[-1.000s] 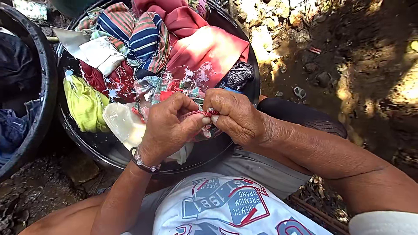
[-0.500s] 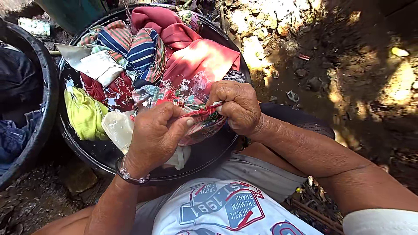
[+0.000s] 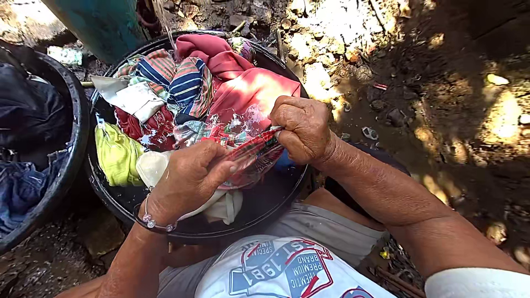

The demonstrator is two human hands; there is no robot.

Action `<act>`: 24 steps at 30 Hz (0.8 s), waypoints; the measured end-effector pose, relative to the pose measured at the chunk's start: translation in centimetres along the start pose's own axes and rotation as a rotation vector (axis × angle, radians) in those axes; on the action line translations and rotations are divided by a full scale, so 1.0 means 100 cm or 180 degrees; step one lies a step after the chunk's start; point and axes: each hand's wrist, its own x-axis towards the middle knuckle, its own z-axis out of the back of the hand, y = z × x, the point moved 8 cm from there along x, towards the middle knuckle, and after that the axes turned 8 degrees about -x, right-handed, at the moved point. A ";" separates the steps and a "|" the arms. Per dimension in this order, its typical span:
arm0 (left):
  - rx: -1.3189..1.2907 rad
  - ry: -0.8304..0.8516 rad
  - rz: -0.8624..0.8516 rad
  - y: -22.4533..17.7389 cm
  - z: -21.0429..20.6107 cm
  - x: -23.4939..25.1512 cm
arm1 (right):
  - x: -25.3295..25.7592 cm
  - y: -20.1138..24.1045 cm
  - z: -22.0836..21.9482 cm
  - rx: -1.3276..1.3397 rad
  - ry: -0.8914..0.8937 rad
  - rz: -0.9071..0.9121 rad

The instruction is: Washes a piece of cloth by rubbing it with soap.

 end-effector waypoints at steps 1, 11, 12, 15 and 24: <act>0.0075 0.0055 -0.0002 0.000 0.001 0.001 | 0.001 0.000 0.002 -0.0093 -0.0030 0.0055; 0.0913 0.0176 -0.0250 -0.029 0.013 0.006 | 0.002 -0.004 0.013 -0.0501 -0.0152 0.0334; 0.0961 0.0155 -0.0254 -0.029 0.012 0.005 | 0.002 -0.004 0.013 -0.0491 -0.0174 0.0340; 0.1155 0.0205 -0.0172 -0.017 0.005 0.000 | 0.003 0.002 0.009 -0.0356 -0.0256 0.0447; 0.0246 -0.0097 -0.0350 -0.047 -0.003 0.003 | -0.008 0.051 -0.004 0.0651 -0.0209 0.1018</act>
